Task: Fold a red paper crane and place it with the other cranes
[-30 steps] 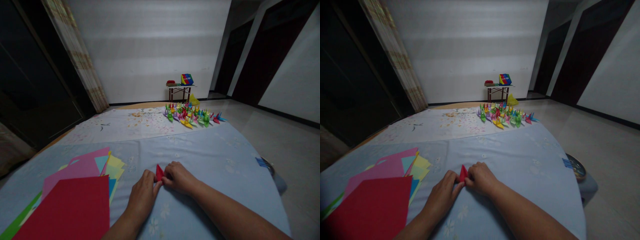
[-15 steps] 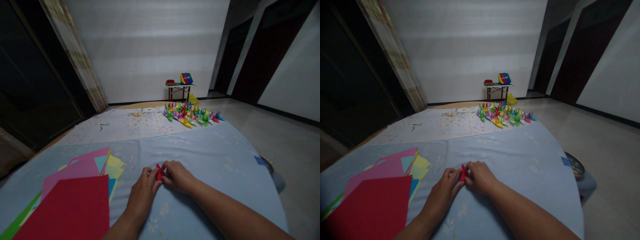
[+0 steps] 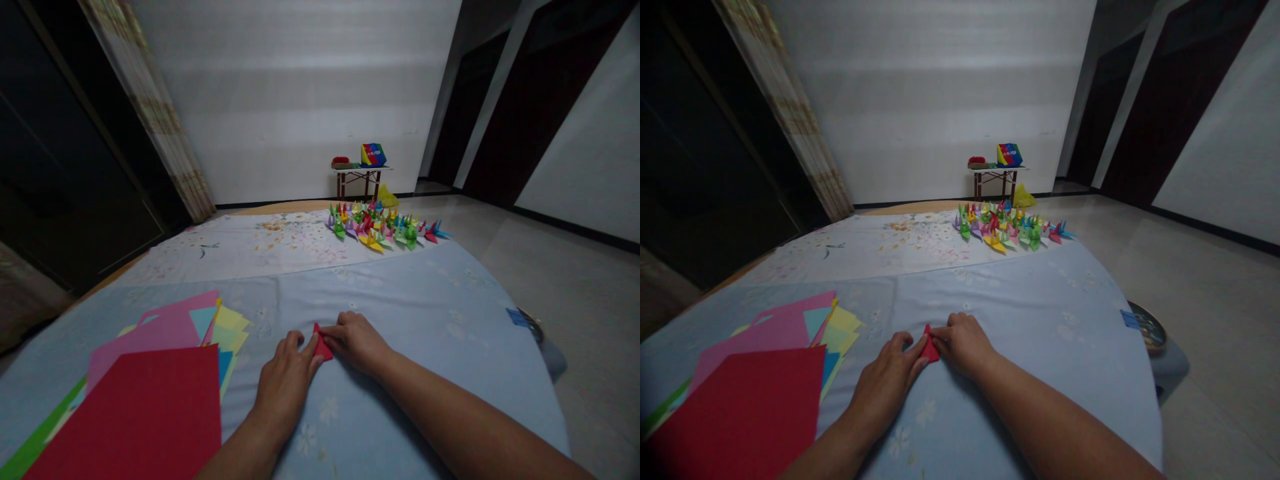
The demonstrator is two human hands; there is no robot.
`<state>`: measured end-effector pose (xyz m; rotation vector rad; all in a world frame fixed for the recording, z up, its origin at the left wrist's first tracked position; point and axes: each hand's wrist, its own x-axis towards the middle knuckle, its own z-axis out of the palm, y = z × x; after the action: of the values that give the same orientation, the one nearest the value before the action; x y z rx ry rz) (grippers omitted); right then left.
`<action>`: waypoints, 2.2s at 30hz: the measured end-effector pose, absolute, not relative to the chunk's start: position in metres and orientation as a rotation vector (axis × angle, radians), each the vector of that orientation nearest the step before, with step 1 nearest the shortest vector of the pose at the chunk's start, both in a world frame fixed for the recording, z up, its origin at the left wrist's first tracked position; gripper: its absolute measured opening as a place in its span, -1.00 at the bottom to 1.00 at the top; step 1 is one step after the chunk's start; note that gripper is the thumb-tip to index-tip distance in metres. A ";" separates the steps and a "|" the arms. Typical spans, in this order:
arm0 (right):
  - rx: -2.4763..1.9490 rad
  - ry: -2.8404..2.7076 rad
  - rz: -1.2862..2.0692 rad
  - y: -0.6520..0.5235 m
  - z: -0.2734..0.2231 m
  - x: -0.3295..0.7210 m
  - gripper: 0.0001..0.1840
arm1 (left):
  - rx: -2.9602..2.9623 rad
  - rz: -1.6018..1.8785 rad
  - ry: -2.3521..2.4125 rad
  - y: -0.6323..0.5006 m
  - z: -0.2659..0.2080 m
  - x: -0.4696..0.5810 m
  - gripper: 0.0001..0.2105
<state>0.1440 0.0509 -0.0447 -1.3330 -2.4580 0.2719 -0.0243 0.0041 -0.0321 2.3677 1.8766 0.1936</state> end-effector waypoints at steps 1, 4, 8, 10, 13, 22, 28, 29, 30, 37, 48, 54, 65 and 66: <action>-1.347 -2.466 0.254 0.052 -0.045 0.144 -0.69 | 2.367 0.182 1.874 0.005 -0.031 -0.024 -0.65; -1.388 -2.466 0.254 0.054 -0.044 0.143 -0.69 | 2.359 0.125 1.848 0.007 -0.026 -0.023 -0.63; -1.477 -2.436 0.284 0.054 -0.038 0.140 -0.69 | 2.380 0.095 1.781 0.014 -0.018 -0.026 -0.60; -1.514 -2.432 0.281 0.053 -0.036 0.138 -0.68 | 2.398 0.087 1.744 0.017 -0.016 -0.028 -0.58; -1.517 -2.441 0.239 0.052 -0.035 0.137 -0.67 | 2.409 0.074 1.743 0.019 -0.018 -0.031 -0.56; -1.535 -2.439 0.215 0.053 -0.039 0.136 -0.65 | 2.537 0.284 1.738 0.001 -0.030 -0.026 -0.72; -1.552 -2.418 0.323 0.056 -0.036 0.137 -0.66 | 2.683 0.123 1.612 -0.008 -0.022 -0.012 -0.65; -1.536 -2.401 0.346 0.056 -0.035 0.138 -0.65 | 2.690 0.104 1.631 -0.010 -0.022 -0.009 -0.64; -1.505 -2.383 0.360 0.054 -0.034 0.140 -0.64 | 2.691 0.086 1.649 -0.012 -0.022 -0.007 -0.64; -1.166 -2.556 0.355 0.036 -0.028 0.153 -0.61 | 2.632 -0.047 1.686 -0.021 -0.021 0.002 -0.61; -1.239 -2.637 0.274 0.058 -0.032 0.151 -0.56 | 2.564 -0.117 1.672 -0.016 -0.025 0.002 -0.53; -1.263 -2.620 0.243 0.060 -0.029 0.147 -0.57 | 2.557 -0.119 1.675 -0.015 -0.028 0.002 -0.52; -1.281 -2.520 0.268 0.059 -0.039 0.143 -0.63 | 2.543 -0.071 1.664 -0.020 -0.021 0.003 -0.53; -1.281 -2.482 0.264 0.059 -0.039 0.141 -0.63 | 2.545 -0.014 1.662 -0.020 -0.022 0.001 -0.54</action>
<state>0.1413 0.0589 -0.0392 -1.2807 -2.4816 0.2640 0.0013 -0.0196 -0.0218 2.5453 1.6621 -0.0142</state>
